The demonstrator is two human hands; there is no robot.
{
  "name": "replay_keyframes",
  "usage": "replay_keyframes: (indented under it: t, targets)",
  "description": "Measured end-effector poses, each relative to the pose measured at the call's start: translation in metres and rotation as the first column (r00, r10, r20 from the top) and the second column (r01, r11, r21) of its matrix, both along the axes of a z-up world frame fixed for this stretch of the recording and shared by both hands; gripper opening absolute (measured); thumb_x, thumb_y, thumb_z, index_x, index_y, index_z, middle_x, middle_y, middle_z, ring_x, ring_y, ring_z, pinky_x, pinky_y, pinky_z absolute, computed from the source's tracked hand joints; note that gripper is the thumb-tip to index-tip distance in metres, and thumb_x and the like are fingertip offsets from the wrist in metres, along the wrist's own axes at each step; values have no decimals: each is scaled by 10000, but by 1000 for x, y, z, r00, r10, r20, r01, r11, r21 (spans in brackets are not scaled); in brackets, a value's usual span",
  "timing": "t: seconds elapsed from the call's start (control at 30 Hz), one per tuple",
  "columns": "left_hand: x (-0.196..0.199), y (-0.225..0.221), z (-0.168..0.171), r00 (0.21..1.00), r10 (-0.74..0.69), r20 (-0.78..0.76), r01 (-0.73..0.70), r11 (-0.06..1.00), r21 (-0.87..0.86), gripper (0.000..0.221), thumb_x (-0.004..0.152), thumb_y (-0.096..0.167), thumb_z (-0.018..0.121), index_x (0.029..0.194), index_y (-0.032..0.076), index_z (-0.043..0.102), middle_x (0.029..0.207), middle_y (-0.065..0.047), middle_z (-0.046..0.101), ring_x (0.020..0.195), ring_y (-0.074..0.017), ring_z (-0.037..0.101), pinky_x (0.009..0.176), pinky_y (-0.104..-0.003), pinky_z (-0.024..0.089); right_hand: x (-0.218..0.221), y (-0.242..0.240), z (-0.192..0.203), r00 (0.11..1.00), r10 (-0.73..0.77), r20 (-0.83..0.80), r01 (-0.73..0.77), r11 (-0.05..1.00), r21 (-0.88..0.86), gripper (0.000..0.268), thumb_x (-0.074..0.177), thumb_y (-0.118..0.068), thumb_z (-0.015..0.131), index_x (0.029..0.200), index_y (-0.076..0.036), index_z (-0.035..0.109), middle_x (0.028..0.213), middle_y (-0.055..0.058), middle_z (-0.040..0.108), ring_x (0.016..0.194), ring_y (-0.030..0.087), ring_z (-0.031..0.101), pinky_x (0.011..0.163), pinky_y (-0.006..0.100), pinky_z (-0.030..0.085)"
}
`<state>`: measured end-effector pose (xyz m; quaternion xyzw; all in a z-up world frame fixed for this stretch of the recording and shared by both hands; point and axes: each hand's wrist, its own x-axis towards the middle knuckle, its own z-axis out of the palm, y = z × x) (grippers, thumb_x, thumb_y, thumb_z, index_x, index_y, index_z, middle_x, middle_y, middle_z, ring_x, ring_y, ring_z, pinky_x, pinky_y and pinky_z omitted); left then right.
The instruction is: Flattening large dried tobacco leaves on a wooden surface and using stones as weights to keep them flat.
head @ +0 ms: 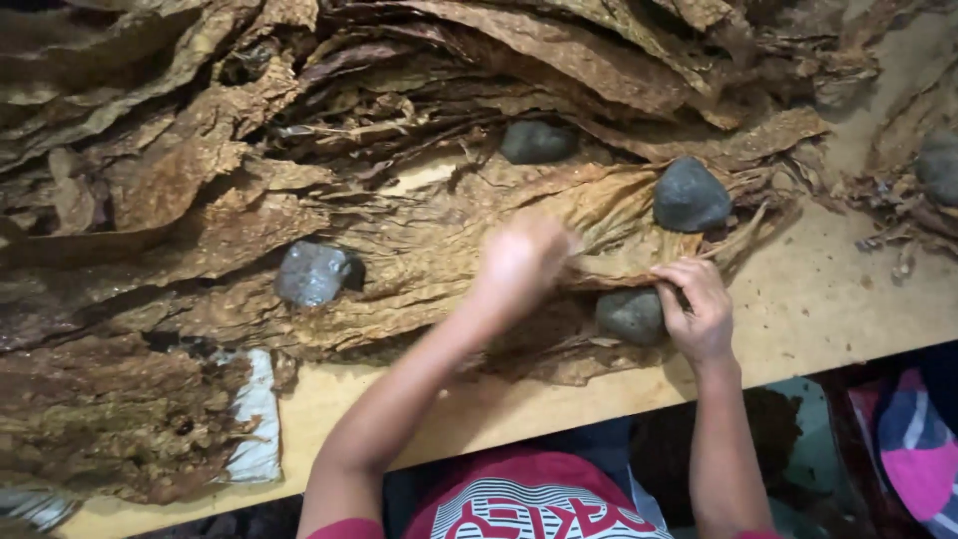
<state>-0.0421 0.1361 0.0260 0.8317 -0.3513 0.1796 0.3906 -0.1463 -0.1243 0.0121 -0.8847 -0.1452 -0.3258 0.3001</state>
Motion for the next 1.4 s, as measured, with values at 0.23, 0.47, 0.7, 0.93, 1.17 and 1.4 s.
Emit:
replay_keyframes:
  t: [0.23,0.47,0.7,0.93,1.17,1.4]
  targets:
    - [90,31,-48,922,386,-13,-307,752,584,450,810,520,783,1080,166,713,1012,-78,712,1032,-330,684,845,-483,532,2,15,4,999,-37,-37,39,997,64,196,921,-34,832,1107,-99,829,948,70,727,901,311,668,889,456,561]
    - [108,26,-49,934,339,-114,-253,852,459,336,844,320,818,1065,135,646,974,-72,688,937,-311,732,755,-477,618,2,36,-8,978,-151,-144,139,986,-93,348,856,-130,838,1199,-180,799,962,40,652,979,291,620,951,459,519]
    - [133,40,-13,941,312,130,-337,850,405,203,1013,228,553,1215,232,536,857,-42,674,651,-337,763,611,-500,628,11,54,-11,987,-156,-25,142,948,-285,204,816,-91,844,994,-186,812,955,18,648,970,268,623,895,421,516]
    - [156,56,-80,952,275,136,-306,827,471,247,1058,423,563,1203,223,557,884,-73,682,661,-402,763,619,-532,618,-7,55,-8,987,19,157,37,938,-345,83,962,-144,760,989,-173,834,1017,5,792,986,241,702,971,424,557]
    - [187,60,-66,938,277,-209,-110,808,579,307,1011,489,662,1212,266,600,915,-81,769,883,-394,786,756,-570,621,13,82,3,994,-72,86,108,823,-558,232,894,-161,743,1124,-168,776,877,25,616,849,258,611,779,420,522]
    - [186,109,-47,793,159,-588,175,865,471,585,778,559,900,1117,123,707,1050,-255,761,1097,-483,714,928,-587,568,32,107,-19,994,-83,67,106,843,-527,292,881,-175,712,1165,-199,774,901,24,547,838,252,562,741,395,478]
